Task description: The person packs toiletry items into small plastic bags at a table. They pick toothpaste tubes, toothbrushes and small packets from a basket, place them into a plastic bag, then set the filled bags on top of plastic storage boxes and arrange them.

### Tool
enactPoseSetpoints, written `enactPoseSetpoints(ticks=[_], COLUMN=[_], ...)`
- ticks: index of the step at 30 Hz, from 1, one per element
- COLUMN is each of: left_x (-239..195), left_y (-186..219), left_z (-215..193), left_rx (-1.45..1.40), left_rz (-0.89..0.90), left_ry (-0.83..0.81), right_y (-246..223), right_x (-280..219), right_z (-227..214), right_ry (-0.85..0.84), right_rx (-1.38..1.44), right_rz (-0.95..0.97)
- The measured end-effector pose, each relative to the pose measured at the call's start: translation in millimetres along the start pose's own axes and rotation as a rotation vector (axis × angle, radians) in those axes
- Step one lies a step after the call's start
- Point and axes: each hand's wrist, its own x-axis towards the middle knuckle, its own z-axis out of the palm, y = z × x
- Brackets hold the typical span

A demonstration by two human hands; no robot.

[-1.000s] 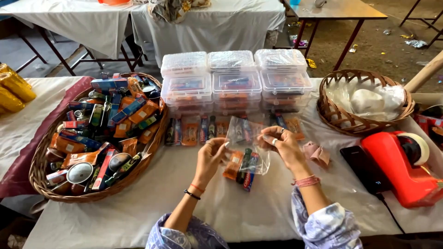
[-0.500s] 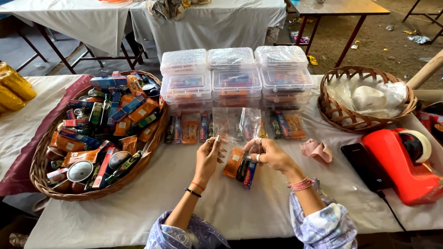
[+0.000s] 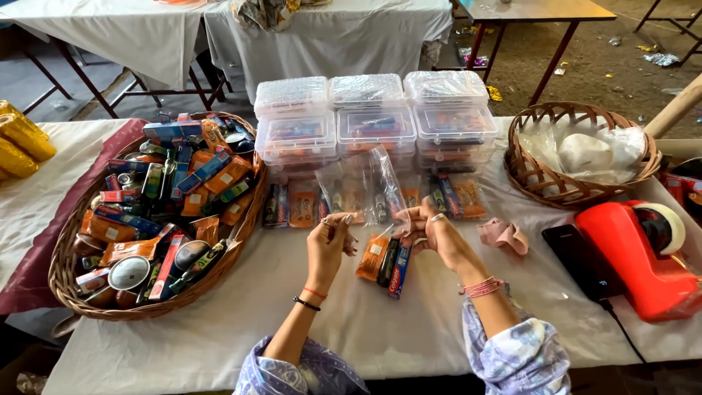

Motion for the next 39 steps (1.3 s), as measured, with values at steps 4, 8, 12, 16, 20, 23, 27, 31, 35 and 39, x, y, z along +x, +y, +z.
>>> enactPoseSetpoints(ticks=[4,8,12,16,20,23,27,31,35,39], left_x=[-2,2,10,6,1,6,2,13,5,15], left_y=[3,-10,-25,-16,1,1,27,13,43,9], left_z=[3,2,-7,-6,-5,-12,-10,-32,-24,-29], left_rx=[0.039,0.077,0.066,0.011,0.198,0.301,0.203,0.062,-0.056,-0.195], left_rz=[0.065,0.061,-0.112,-0.039,0.153,0.242,0.129,0.051,0.050,-0.030], left_ry=[0.003,-0.043,0.007,0.076,0.105,0.059,-0.130,-0.153,-0.191,-0.304], right_y=[8,25,30,28,12,4,4,8,15,8], right_x=[3,13,18,15,3,-1,-1,3,6,0], right_z=[-2,-7,-11,-9,1,-4,-23,-31,-25,-2], right_ry=[0.014,0.060,0.109,0.087,0.021,-0.001,-0.018,-0.014,-0.058,-0.110], right_rx=[-0.005,-0.142,-0.099,-0.121,-0.157,-0.182,-0.152,-0.101,-0.114,-0.211], right_rz=[-0.006,-0.147,-0.179,-0.196,-0.150,-0.088,-0.101,-0.089,-0.053,-0.038])
